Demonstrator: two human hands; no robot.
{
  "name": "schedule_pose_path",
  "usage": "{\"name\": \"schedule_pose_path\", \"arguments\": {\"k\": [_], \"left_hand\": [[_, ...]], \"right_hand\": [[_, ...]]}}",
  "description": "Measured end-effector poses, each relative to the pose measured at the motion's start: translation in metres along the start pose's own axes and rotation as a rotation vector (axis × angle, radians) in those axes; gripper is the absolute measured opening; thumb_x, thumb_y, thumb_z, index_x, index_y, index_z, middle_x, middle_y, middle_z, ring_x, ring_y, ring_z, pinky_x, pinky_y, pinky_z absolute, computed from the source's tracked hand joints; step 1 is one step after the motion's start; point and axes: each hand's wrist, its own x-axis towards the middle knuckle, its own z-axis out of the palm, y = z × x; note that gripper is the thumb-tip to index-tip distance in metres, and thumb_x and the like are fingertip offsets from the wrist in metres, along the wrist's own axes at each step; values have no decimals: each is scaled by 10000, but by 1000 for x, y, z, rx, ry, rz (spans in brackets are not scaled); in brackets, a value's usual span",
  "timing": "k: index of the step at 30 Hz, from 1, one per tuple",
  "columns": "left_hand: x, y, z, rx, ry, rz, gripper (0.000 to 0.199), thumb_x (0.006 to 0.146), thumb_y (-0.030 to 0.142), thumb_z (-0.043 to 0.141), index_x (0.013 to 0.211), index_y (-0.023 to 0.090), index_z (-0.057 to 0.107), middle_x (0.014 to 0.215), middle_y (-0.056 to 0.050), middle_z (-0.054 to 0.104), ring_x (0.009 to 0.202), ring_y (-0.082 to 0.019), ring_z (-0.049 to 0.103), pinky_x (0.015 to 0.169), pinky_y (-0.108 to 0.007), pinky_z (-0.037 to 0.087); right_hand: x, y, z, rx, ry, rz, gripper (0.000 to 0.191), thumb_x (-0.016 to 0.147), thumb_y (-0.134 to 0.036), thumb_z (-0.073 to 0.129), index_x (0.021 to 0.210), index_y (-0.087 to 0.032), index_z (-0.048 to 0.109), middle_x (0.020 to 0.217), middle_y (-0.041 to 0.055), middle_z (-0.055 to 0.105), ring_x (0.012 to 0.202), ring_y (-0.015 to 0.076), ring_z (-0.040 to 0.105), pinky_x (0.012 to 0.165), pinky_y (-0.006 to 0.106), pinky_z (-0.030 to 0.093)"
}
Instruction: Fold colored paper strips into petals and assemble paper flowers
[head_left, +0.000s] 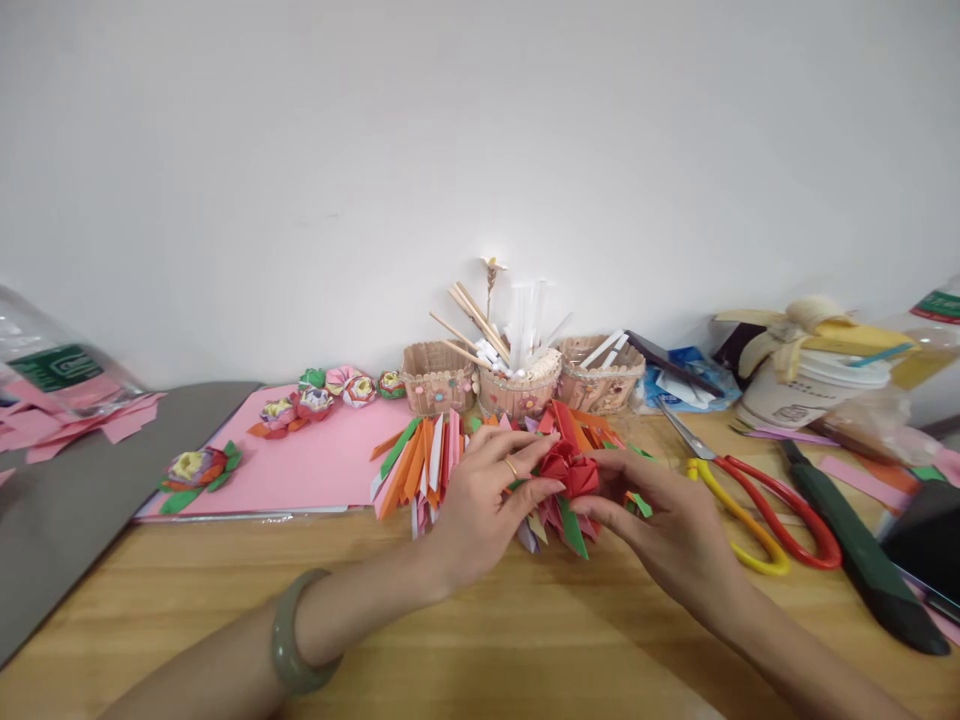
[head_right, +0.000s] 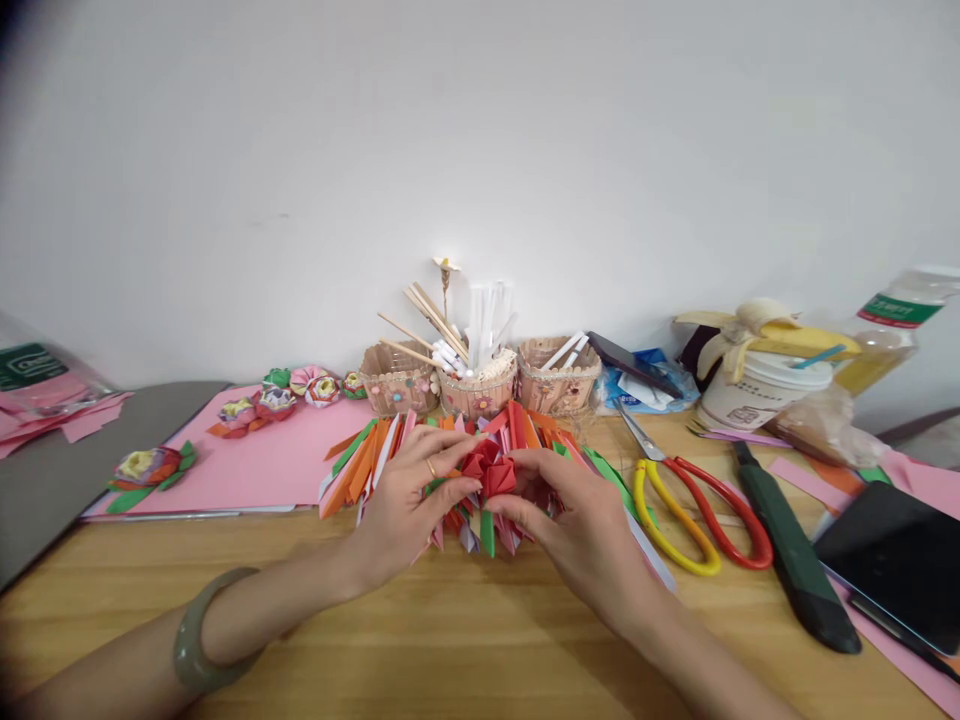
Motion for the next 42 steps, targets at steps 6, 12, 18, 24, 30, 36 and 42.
{"name": "schedule_pose_path", "arguments": {"k": [6, 12, 18, 24, 30, 36, 42], "left_hand": [[-5, 3, 2, 26, 22, -21, 370, 875, 279, 410, 1241, 287, 469, 955, -61, 507, 939, -190, 488, 831, -397, 439], [-6, 1, 4, 150, 45, 125, 402, 887, 234, 376, 1286, 237, 419, 882, -66, 490, 846, -176, 455, 736, -337, 436], [-7, -6, 5, 478, 80, 351, 485, 859, 211, 429, 1336, 201, 338, 877, -80, 530, 816, -192, 441, 694, -319, 397], [-4, -3, 2, 517, 106, 429, 550, 836, 151, 431, 1363, 170, 275, 882, -90, 548, 845, -206, 446, 813, -393, 376], [-1, -3, -1, 176, 54, 208, 442, 827, 272, 505, 1252, 223, 393, 870, -49, 624, 857, -190, 524, 900, -414, 353], [4, -3, -5, -18, -21, 199, 122, 827, 223, 503, 915, 213, 587, 921, -52, 606, 935, -176, 523, 884, -360, 392], [7, 5, 0, -462, 216, -336, 314, 782, 292, 568, 1073, 232, 466, 1142, -62, 480, 1074, -170, 468, 863, -310, 431]], "right_hand": [[-2, -1, 1, -114, 32, -128, 174, 838, -290, 536, 977, -193, 576, 705, 24, 636, 595, 145, 599, 551, 246, 491], [-9, 3, 5, -247, 39, -346, 385, 870, -123, 457, 1242, -223, 440, 802, 54, 622, 706, 162, 610, 609, 256, 498], [-11, 1, 9, -245, 52, -338, 343, 859, -151, 491, 1194, -221, 464, 777, 46, 662, 667, 161, 629, 583, 251, 506], [-3, -7, 5, 92, 4, -15, 367, 823, -317, 562, 1162, -222, 459, 626, -26, 630, 543, 137, 617, 542, 243, 517], [2, -7, -4, 219, -115, 57, 409, 781, -401, 597, 1126, -195, 519, 615, -16, 635, 532, 134, 604, 516, 242, 489], [0, -4, -2, 8, -39, -66, 232, 793, -371, 590, 926, -180, 587, 545, -25, 616, 451, 106, 546, 429, 201, 425], [-2, 4, 1, -285, 149, -331, 117, 808, -212, 590, 919, -212, 552, 665, 14, 682, 522, 128, 616, 498, 226, 453]]}}
